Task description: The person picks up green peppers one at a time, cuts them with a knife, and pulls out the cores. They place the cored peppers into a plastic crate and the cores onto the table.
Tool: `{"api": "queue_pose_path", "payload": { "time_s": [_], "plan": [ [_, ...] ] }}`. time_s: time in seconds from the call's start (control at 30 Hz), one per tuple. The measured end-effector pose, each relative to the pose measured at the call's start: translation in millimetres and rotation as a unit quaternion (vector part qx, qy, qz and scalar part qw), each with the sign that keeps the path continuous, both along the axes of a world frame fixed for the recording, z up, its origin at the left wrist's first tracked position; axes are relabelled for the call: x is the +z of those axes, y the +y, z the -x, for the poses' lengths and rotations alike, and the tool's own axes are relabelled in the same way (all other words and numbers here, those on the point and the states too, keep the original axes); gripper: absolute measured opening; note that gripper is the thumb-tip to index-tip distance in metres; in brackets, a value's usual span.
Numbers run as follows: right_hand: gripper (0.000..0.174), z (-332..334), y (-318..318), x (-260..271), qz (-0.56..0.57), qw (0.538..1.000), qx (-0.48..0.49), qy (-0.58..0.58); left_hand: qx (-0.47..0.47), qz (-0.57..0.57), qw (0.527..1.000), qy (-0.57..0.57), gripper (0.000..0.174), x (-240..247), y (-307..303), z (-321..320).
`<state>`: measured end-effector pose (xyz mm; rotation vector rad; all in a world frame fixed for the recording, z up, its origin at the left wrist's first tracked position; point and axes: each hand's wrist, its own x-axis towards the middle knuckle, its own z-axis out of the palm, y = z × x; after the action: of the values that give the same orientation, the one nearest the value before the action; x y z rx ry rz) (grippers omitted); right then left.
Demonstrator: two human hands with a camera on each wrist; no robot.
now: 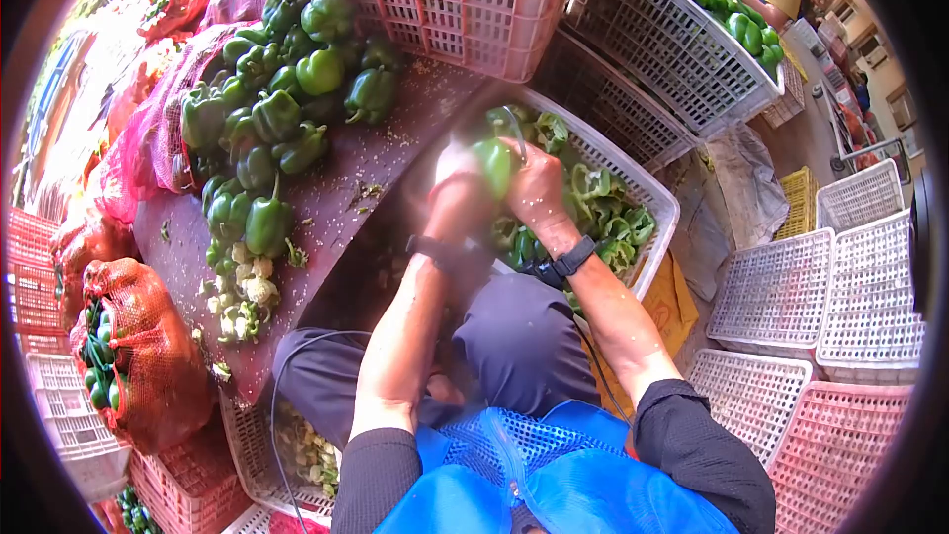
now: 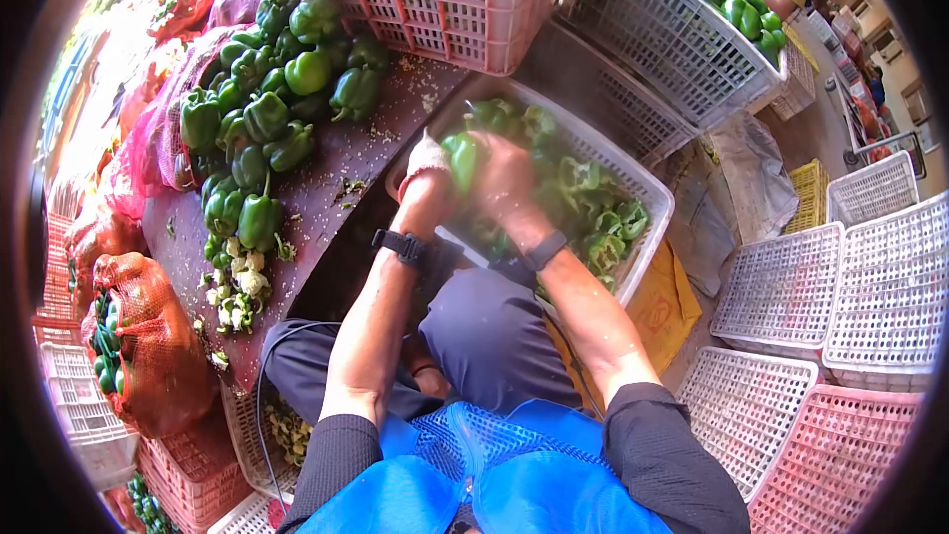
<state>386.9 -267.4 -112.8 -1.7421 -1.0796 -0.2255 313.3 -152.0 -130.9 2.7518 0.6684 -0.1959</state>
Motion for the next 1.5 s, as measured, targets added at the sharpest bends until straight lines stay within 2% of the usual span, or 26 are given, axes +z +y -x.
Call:
{"api": "queue_pose_path", "payload": {
  "time_s": [0.03, 0.07, 0.13, 0.17, 0.23, 0.3, 0.33, 0.37, 0.43, 0.5, 0.63, 0.7, 0.73, 0.77, 0.8, 0.87, 0.97, 1.03, 1.1, 1.17, 1.23, 1.27, 1.33, 1.37, 1.43, 1.5],
  "plan": [
    [0.023, -0.4, -0.7, -1.0, 0.011, 1.000, -0.018, 0.013, 0.134, 0.149, 0.978, -0.056, 0.028, 29.5, -8.8, 5.9],
    [0.023, -2.0, -2.7, 1.8, 0.012, 1.000, -0.017, 0.013, 0.262, 0.292, 0.913, -0.110, 0.039, 44.6, -15.3, 8.5],
    [0.025, -12.9, -6.7, 10.2, 0.080, 0.964, -0.075, 0.241, 0.290, 0.294, 0.905, -0.106, 0.031, 33.4, -21.7, 2.8],
    [0.028, -27.5, -1.1, -6.0, 0.026, 0.971, -0.089, 0.220, 0.317, 0.294, 0.896, -0.101, 0.034, 25.9, -23.4, 0.9],
    [0.029, -38.4, -5.7, -16.7, 0.022, 0.992, -0.048, 0.115, 0.272, 0.218, 0.931, -0.114, 0.038, 34.1, -26.2, 4.8],
    [0.029, -48.1, -20.7, -11.9, 0.053, 0.989, -0.086, 0.110, 0.103, 0.088, 0.989, -0.059, 0.036, 57.4, -25.9, 7.5],
    [0.027, -55.0, -31.5, -7.0, 0.071, 0.992, -0.097, 0.044, 0.164, 0.158, 0.965, -0.125, 0.035, 50.4, -22.9, 5.8],
    [0.027, -55.8, -40.6, 11.1, 0.202, 0.962, -0.146, 0.113, 0.228, 0.223, 0.929, -0.190, 0.035, 36.1, -18.7, 2.5],
    [0.025, -70.8, -54.4, 1.2, 0.071, 0.988, -0.118, 0.072, 0.085, 0.114, 0.978, -0.154, 0.042, 0.3, 2.5, -29.9],
    [0.032, -65.8, -55.4, 13.1, 0.029, 0.989, -0.039, 0.137, 0.051, 0.024, 0.962, -0.266, 0.038, -18.6, 12.0, -38.5],
    [0.040, -13.7, -8.4, 55.8, 0.078, 0.991, 0.107, 0.003, 0.051, 0.007, 0.976, -0.212, 0.032, 65.7, -0.6, 10.3],
    [0.044, 10.0, 20.7, 55.2, 0.038, 0.963, 0.257, 0.066, 0.154, 0.222, 0.927, -0.258, 0.025, 77.0, 12.8, 36.4],
    [0.045, 13.7, 32.3, 55.3, 0.056, 0.943, 0.297, 0.135, 0.186, 0.227, 0.904, -0.311, 0.022, 88.8, 17.3, 59.3],
    [0.047, 16.2, 44.8, 54.6, 0.075, 0.917, 0.336, 0.204, 0.246, 0.199, 0.872, -0.373, 0.020, 89.1, 25.8, 77.4],
    [0.046, 17.8, 58.7, 65.1, 0.116, 0.915, 0.310, 0.229, 0.238, -0.004, 0.931, -0.277, 0.010, 111.0, 33.8, 93.1],
    [0.056, 11.7, 100.2, 76.2, 0.138, 0.958, 0.242, 0.065, 0.347, 0.043, 0.858, -0.377, 0.011, 64.3, 75.1, 134.5],
    [0.079, -7.1, 174.9, 52.7, 0.159, 0.960, 0.183, -0.144, 0.279, -0.107, 0.908, -0.293, 0.009, 53.1, 97.3, 164.3],
    [0.084, -1.8, 202.4, 46.7, 0.195, 0.954, 0.167, -0.155, 0.289, -0.157, 0.896, -0.297, 0.009, 56.1, 91.2, 160.8],
    [0.083, 2.7, 216.5, 42.9, 0.325, 0.920, 0.127, -0.175, 0.267, -0.217, 0.902, -0.260, 0.010, 43.0, 99.2, 166.5],
    [0.081, 4.6, 217.0, 40.2, 0.302, 0.930, 0.116, -0.173, 0.258, -0.307, 0.869, -0.289, 0.016, 35.8, 109.1, 167.8],
    [0.075, 3.1, 208.0, 35.7, 0.229, 0.964, 0.108, -0.082, 0.253, -0.305, 0.848, -0.350, 0.022, 42.2, 99.5, 168.6],
    [0.075, -0.4, 203.0, 32.3, 0.229, 0.964, 0.107, -0.084, 0.253, -0.290, 0.842, -0.378, 0.024, 52.9, 94.8, 167.3],
    [0.068, -8.5, 192.6, 25.3, 0.207, 0.967, 0.118, 0.095, 0.251, -0.273, 0.834, -0.408, 0.027, 65.4, 88.4, 160.2],
    [0.068, -5.5, 182.0, 32.1, 0.207, 0.967, 0.116, 0.093, 0.232, -0.243, 0.823, -0.458, 0.027, 69.4, 85.7, 153.7],
    [0.070, 0.3, 153.8, 45.1, 0.210, 0.897, 0.177, 0.347, 0.190, -0.178, 0.792, -0.553, 0.027, 78.2, 83.1, 141.1],
    [0.063, 4.3, 132.1, 40.6, 0.196, 0.884, 0.206, 0.372, 0.173, -0.137, 0.823, -0.523, 0.026, 61.4, 85.6, 129.0]
  ]
}}
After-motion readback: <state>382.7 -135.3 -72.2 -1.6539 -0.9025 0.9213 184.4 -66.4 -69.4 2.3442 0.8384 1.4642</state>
